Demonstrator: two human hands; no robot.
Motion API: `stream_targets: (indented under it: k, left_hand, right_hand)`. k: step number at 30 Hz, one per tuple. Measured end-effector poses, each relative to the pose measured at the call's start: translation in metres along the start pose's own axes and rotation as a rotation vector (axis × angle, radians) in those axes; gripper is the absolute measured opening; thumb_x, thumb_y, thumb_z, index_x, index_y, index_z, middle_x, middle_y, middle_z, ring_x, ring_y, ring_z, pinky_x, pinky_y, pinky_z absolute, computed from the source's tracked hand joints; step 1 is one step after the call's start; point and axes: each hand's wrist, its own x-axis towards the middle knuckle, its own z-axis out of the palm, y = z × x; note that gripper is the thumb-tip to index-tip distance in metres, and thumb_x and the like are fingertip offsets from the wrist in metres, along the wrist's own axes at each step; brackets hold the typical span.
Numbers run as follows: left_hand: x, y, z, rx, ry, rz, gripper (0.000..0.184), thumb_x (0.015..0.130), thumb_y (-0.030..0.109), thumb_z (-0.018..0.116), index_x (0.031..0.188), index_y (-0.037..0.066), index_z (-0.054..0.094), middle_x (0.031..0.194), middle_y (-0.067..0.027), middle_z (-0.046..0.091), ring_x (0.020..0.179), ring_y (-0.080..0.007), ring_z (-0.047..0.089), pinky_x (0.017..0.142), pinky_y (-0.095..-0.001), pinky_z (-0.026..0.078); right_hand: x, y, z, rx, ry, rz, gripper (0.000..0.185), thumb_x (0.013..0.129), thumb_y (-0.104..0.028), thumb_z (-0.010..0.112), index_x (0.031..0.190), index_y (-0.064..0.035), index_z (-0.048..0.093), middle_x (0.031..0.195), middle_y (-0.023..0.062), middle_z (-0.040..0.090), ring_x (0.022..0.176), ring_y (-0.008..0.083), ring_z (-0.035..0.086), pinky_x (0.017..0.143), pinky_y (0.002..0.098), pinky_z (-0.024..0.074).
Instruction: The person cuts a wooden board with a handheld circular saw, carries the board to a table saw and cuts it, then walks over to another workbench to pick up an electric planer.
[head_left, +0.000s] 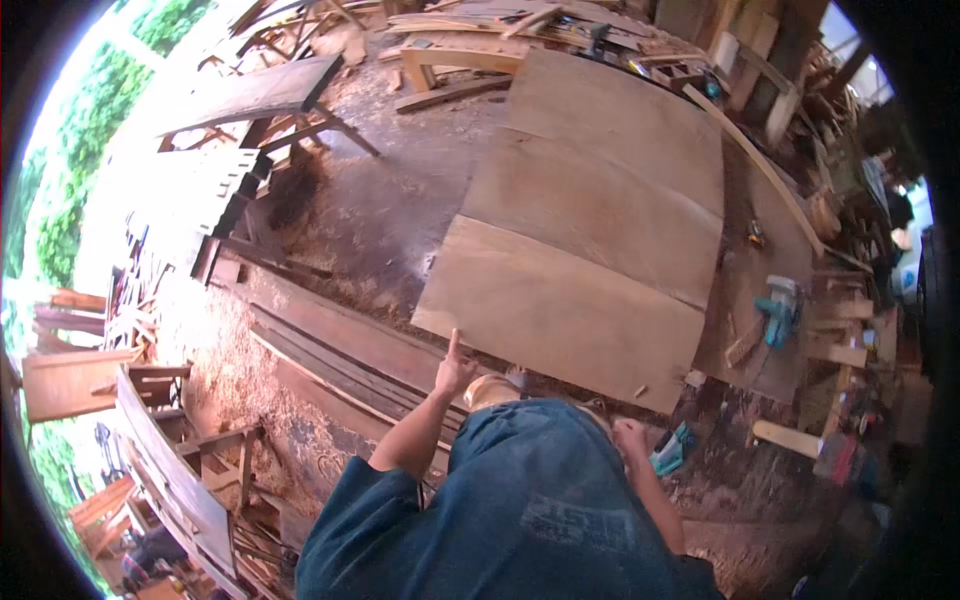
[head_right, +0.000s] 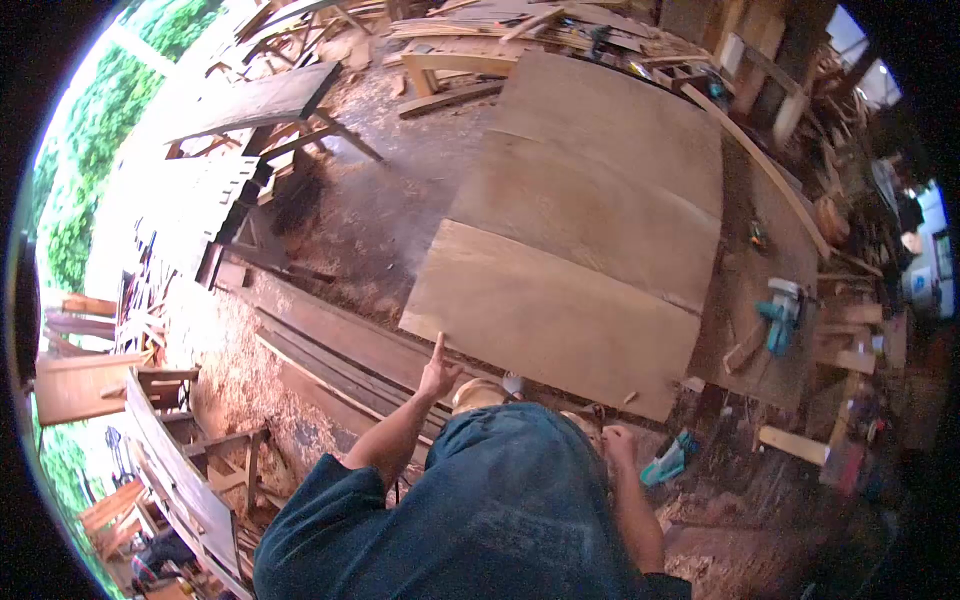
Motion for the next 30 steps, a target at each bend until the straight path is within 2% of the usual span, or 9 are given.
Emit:
stream_targets:
  k: [5, 9, 12, 18, 21, 23, 25, 27, 30]
  left_hand:
    - [-0.001, 0.014, 0.004, 0.015, -0.067, -0.09, 0.1, 0.083, 0.018, 0.071, 0.153, 0.022, 0.0, 0.109, -0.0201, 0.068, 0.103, -0.037, 0.065, 0.09, -0.0429, 0.05]
    - [0.003, -0.008, 0.018, -0.084, -0.017, 0.122, 0.098, 0.084, 0.02, 0.067, 0.153, 0.024, -0.003, 0.104, -0.0226, 0.068, 0.1, -0.0382, 0.065, 0.089, -0.0435, 0.05]
    - [0.004, 0.001, 0.018, -0.023, -0.068, -0.061, 0.098, 0.083, 0.02, 0.067, 0.152, 0.024, -0.002, 0.104, -0.0214, 0.068, 0.103, -0.0373, 0.065, 0.091, -0.0439, 0.049]
    - [0.0, -0.012, 0.043, -0.103, 0.127, 0.068, 0.094, 0.082, 0.018, 0.066, 0.152, 0.015, 0.003, 0.106, -0.0215, 0.068, 0.1, -0.0375, 0.065, 0.091, -0.043, 0.049]
    - [-0.012, -0.027, 0.062, -0.102, 0.089, -0.106, 0.084, 0.081, 0.017, 0.068, 0.149, 0.01, 0.018, 0.104, -0.0207, 0.069, 0.093, -0.033, 0.068, 0.085, -0.0414, 0.051]
    - [-0.038, -0.006, 0.065, -0.111, -0.068, -0.167, 0.049, 0.082, 0.015, 0.067, 0.127, 0.003, 0.053, 0.09, -0.017, 0.069, 0.078, -0.0223, 0.067, 0.069, -0.0368, 0.054]
    - [-0.059, -0.007, 0.079, -0.287, -0.197, -0.242, 0.028, 0.082, 0.014, 0.066, 0.106, -0.001, 0.066, 0.084, -0.0162, 0.069, 0.072, -0.0207, 0.066, 0.068, -0.0347, 0.054]
    - [-0.072, -0.036, 0.088, 0.475, -0.199, 0.582, 0.029, 0.084, 0.019, 0.066, 0.102, -0.003, 0.067, 0.083, -0.0156, 0.069, 0.071, -0.02, 0.065, 0.069, -0.0342, 0.053]
    - [-0.112, 0.032, 0.084, -0.08, -0.201, -0.389, 0.03, 0.086, 0.024, 0.066, 0.098, -0.004, 0.069, 0.084, -0.0143, 0.07, 0.075, -0.0196, 0.064, 0.071, -0.0335, 0.052]
  right_hand:
    - [0.002, -0.005, 0.012, -0.084, 0.078, -0.035, 0.011, 0.085, -0.015, 0.065, 0.082, -0.0045, 0.067, 0.067, -0.0011, 0.059, 0.059, 0.0083, 0.052, 0.05, 0.026, 0.0419]
    - [0.023, 0.006, 0.014, -0.022, 0.163, -0.165, 0.01, 0.087, -0.011, 0.063, 0.085, -0.0027, 0.068, 0.069, 0.0001, 0.062, 0.06, 0.0094, 0.056, 0.052, 0.026, 0.0446]
    - [0.042, -0.012, 0.007, -0.095, 0.292, -0.255, 0.029, 0.086, -0.012, 0.062, 0.113, -0.0029, 0.065, 0.07, 0.0032, 0.066, 0.063, 0.011, 0.061, 0.058, 0.0294, 0.0509]
    - [0.037, -0.101, -0.03, -0.242, 0.296, -0.278, 0.075, 0.08, -0.016, 0.066, 0.147, -0.0097, 0.034, 0.064, 0.0064, 0.065, 0.061, 0.0149, 0.062, 0.058, 0.0316, 0.0511]
    - [0.031, -0.148, -0.056, -0.232, 0.229, -0.187, 0.076, 0.08, -0.018, 0.066, 0.148, -0.0108, 0.032, 0.071, 0.0092, 0.067, 0.064, 0.0168, 0.064, 0.06, 0.0333, 0.0517]
    - [0.1, -0.085, -0.07, -0.324, 0.393, -0.348, 0.071, 0.08, -0.02, 0.066, 0.145, -0.011, 0.038, 0.091, 0.0177, 0.068, 0.072, 0.0246, 0.066, 0.069, 0.0387, 0.053]
    - [0.091, -0.109, -0.081, -0.271, 0.439, -0.285, 0.066, 0.08, -0.02, 0.068, 0.141, -0.0095, 0.043, 0.102, 0.0205, 0.067, 0.084, 0.03, 0.066, 0.077, 0.0418, 0.0522]
    - [0.083, -0.125, -0.095, -0.234, 0.48, -0.171, 0.063, 0.081, -0.025, 0.069, 0.138, -0.0073, 0.046, 0.108, 0.021, 0.066, 0.097, 0.0339, 0.064, 0.085, 0.0428, 0.0498]
    - [0.112, -0.083, -0.116, -0.319, 0.54, -0.062, 0.063, 0.083, -0.037, 0.067, 0.133, -0.0036, 0.05, 0.115, 0.0218, 0.064, 0.109, 0.0364, 0.06, 0.093, 0.0432, 0.0464]
